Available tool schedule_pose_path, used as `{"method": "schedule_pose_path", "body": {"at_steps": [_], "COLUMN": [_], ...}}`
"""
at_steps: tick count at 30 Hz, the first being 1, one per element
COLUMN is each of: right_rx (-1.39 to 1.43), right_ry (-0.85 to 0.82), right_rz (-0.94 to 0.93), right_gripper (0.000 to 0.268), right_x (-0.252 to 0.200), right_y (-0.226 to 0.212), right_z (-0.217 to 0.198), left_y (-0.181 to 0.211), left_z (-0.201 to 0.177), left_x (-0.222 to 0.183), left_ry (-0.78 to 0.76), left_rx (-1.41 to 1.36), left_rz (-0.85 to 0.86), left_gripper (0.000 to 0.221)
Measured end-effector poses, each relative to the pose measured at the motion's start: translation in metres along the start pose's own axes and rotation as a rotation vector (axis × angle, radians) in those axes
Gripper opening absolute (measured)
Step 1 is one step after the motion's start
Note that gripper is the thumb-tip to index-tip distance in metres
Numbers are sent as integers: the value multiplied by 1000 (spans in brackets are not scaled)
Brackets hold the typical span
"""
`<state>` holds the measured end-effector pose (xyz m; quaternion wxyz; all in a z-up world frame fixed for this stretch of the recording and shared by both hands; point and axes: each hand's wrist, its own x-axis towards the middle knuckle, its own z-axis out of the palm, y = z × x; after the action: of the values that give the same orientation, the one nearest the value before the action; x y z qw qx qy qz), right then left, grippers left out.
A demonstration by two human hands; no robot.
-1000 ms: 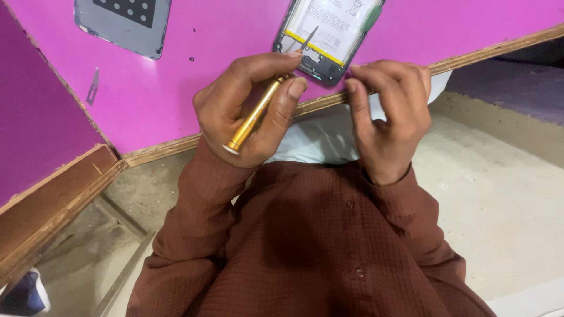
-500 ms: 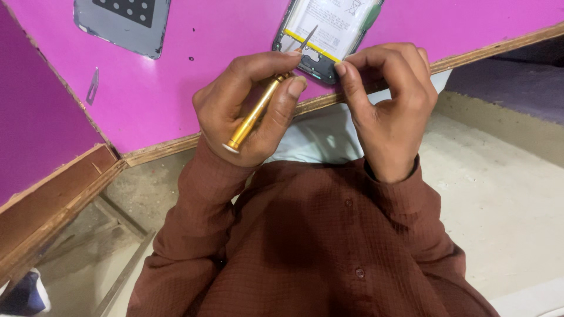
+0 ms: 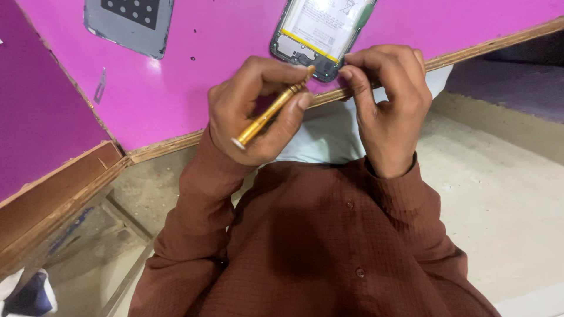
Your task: The person is repairing a smartphone by manipulating its internal components. They use a gold-colored precision screwdriver to adjust parts near the battery and motherboard, and use their fingers to peel and reposition adhesive strips and connectors. The back cover of the phone is placed on the table nearby.
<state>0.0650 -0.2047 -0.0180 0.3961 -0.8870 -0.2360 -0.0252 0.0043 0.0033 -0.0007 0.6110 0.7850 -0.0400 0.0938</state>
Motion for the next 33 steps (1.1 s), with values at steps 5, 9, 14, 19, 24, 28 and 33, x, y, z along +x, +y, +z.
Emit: {"method": "schedule_pose_path", "body": {"at_steps": [5,9,14,19,24,28,33], "right_rx": [45,28,36,35,50,25,29], "right_ry": [17,90,130,138,134,130,120], "right_rz": [-77,-84,-75,-62,-67,-67,-66], "right_gripper": [29,33,33,34,33,32,31], "right_x": [-5,-10,-9,-7,-5,-6,-5], "right_y": [15,15,16,17,17,16,15], "right_z": [3,13,14,16,17,15,14], "left_y": [9,12,11,6,2,1,-1], "left_z": [3,10,18,28,28,28,29], "left_x": [3,2,3,6,6,7,8], "left_ry": [-47,14,53,102,97,82,72], "left_rx": [86,274,289,349,354,352,341], "left_rz": [-2,114,146,157,166,164,161], "left_gripper": [15,15,15,14,14,13,13]}}
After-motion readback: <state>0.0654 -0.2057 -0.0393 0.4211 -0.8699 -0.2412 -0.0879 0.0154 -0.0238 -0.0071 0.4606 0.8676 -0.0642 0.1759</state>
